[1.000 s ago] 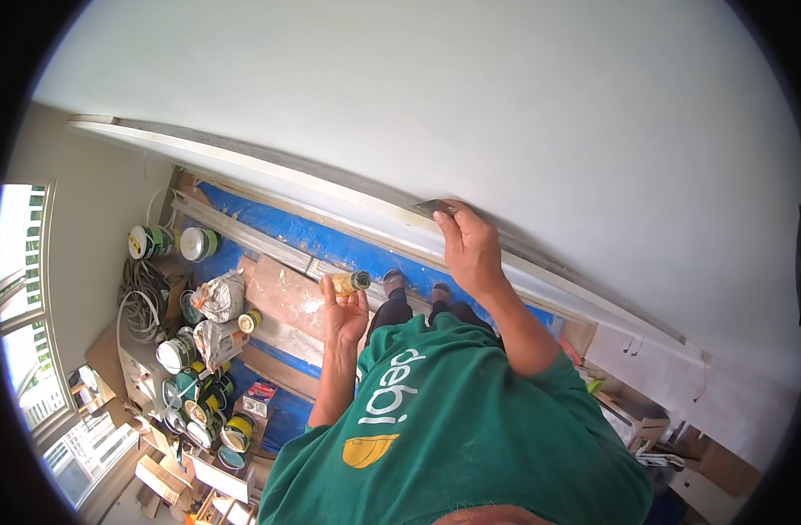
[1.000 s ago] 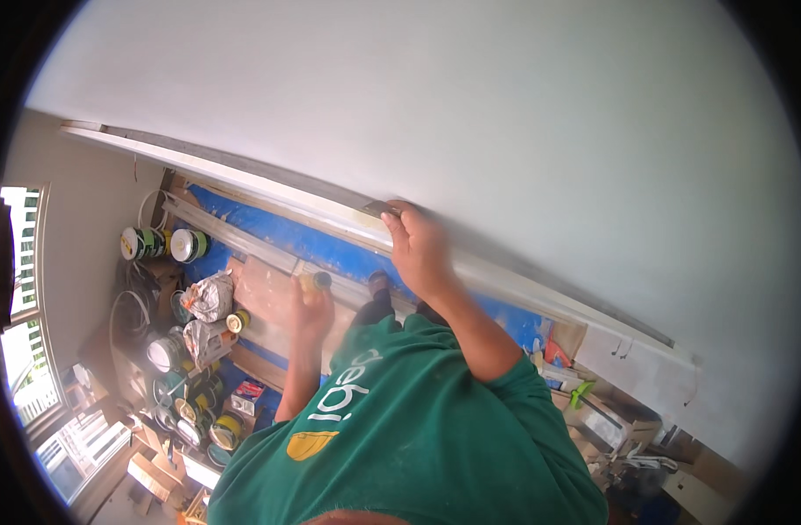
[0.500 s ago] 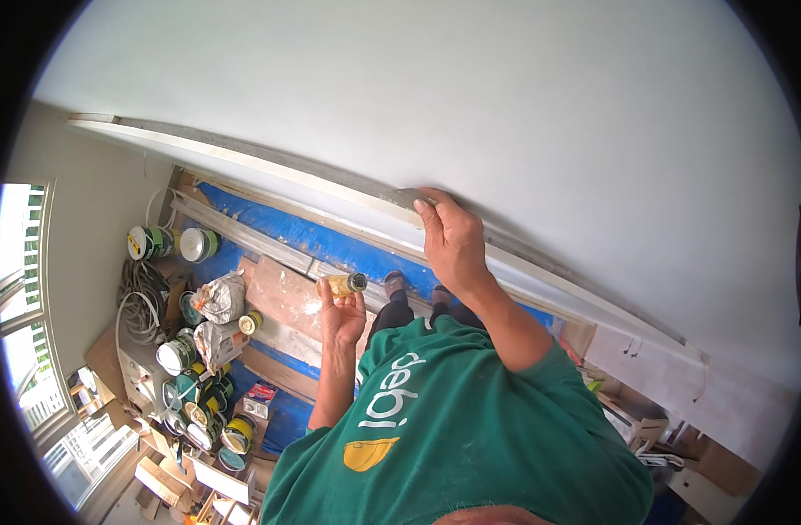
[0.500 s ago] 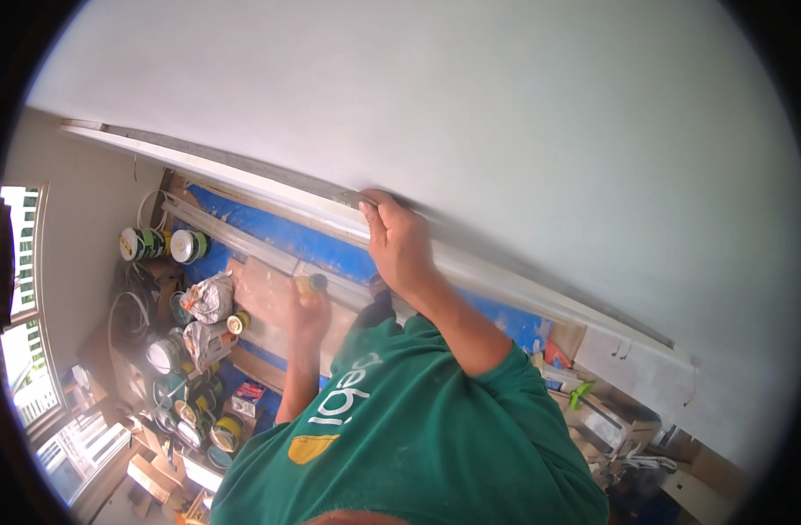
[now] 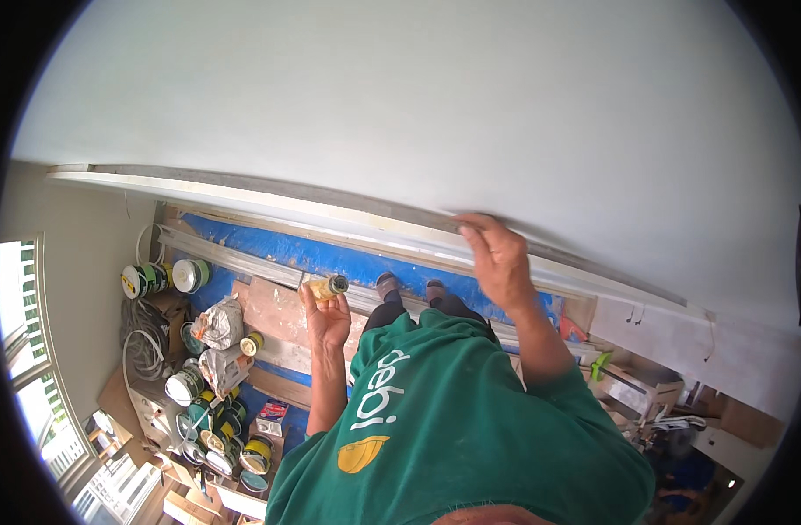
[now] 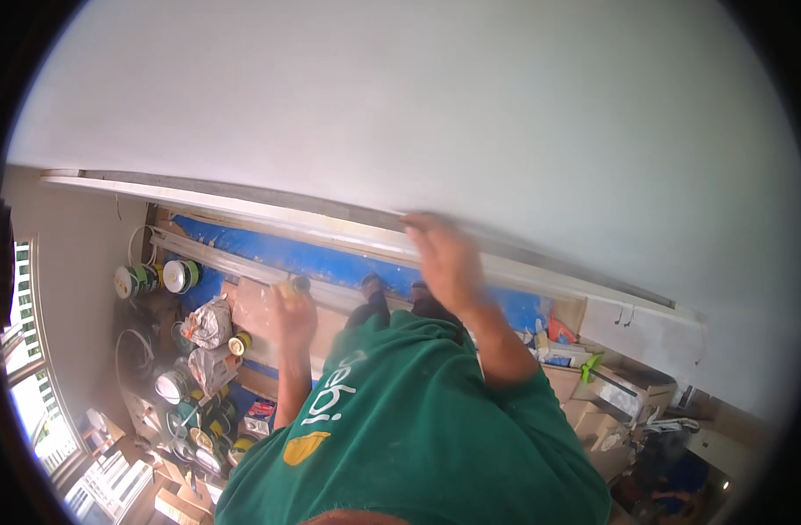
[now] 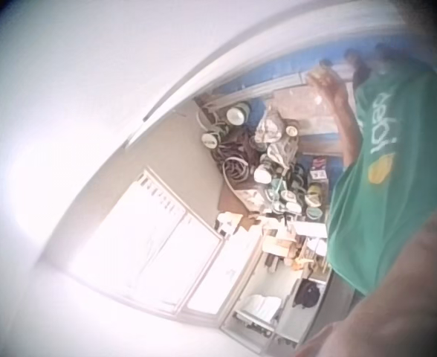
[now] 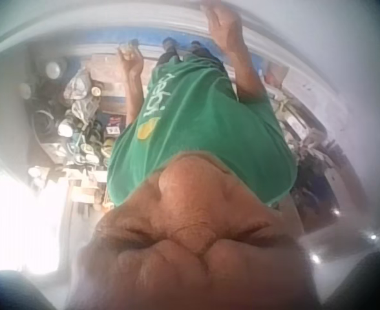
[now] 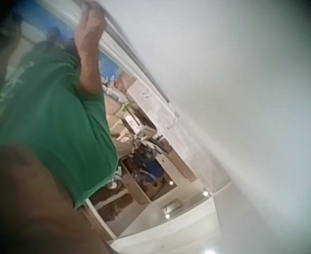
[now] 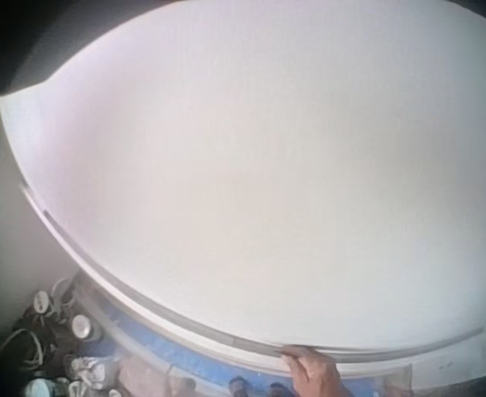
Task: The person applies a bead of yellow sealant along the ceiling-wall junction using a caulking gun and a metal scraper. They repeatedly squeeze the gun to dispense the material and use the scraper to smooth the bead and clean the edge. The task is performed in a room with visible construction materials and a window.
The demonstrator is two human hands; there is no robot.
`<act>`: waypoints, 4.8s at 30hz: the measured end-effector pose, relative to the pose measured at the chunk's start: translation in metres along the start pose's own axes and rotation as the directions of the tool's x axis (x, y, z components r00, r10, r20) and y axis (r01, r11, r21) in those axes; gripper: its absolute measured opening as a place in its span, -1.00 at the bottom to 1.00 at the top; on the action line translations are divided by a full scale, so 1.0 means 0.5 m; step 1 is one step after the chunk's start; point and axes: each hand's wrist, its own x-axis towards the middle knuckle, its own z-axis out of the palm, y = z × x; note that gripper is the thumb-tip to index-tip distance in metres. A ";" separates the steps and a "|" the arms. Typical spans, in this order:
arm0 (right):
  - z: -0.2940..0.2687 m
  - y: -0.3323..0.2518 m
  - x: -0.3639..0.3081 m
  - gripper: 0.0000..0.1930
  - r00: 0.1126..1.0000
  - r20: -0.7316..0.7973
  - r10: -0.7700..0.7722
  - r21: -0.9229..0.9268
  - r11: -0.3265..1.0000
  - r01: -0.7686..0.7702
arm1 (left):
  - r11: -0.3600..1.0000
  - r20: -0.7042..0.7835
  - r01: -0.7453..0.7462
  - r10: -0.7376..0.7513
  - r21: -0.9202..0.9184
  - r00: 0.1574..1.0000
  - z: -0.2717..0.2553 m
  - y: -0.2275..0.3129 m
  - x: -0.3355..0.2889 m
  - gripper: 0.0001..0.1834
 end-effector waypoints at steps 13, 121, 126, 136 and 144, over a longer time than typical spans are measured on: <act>-0.031 0.018 -0.019 -0.82 0.984 0.015 0.176 0.092 0.980 -0.176 | 0.998 -0.021 0.018 -0.017 0.053 1.000 0.032 -0.063 -0.021 -0.41; -0.020 0.116 -0.083 -0.80 0.987 -0.126 0.099 -0.033 0.994 -0.104 | 0.987 -0.035 -0.008 0.013 0.162 0.999 0.022 -0.059 -0.008 -0.40; -0.026 0.108 -0.069 -0.81 0.988 0.013 0.155 -0.194 0.969 -0.150 | 0.992 -0.067 -0.006 0.015 0.125 0.998 0.026 -0.053 0.001 -0.40; 0.007 0.102 -0.057 -0.84 0.950 0.070 0.304 0.026 0.951 -0.307 | 0.983 -0.043 -0.014 0.023 0.184 0.999 0.018 -0.059 0.012 -0.40; -0.035 0.104 -0.070 -0.85 0.991 -0.005 0.136 -0.110 0.985 -0.136 | 0.990 -0.036 -0.008 0.013 0.138 0.999 -0.022 -0.060 0.019 -0.34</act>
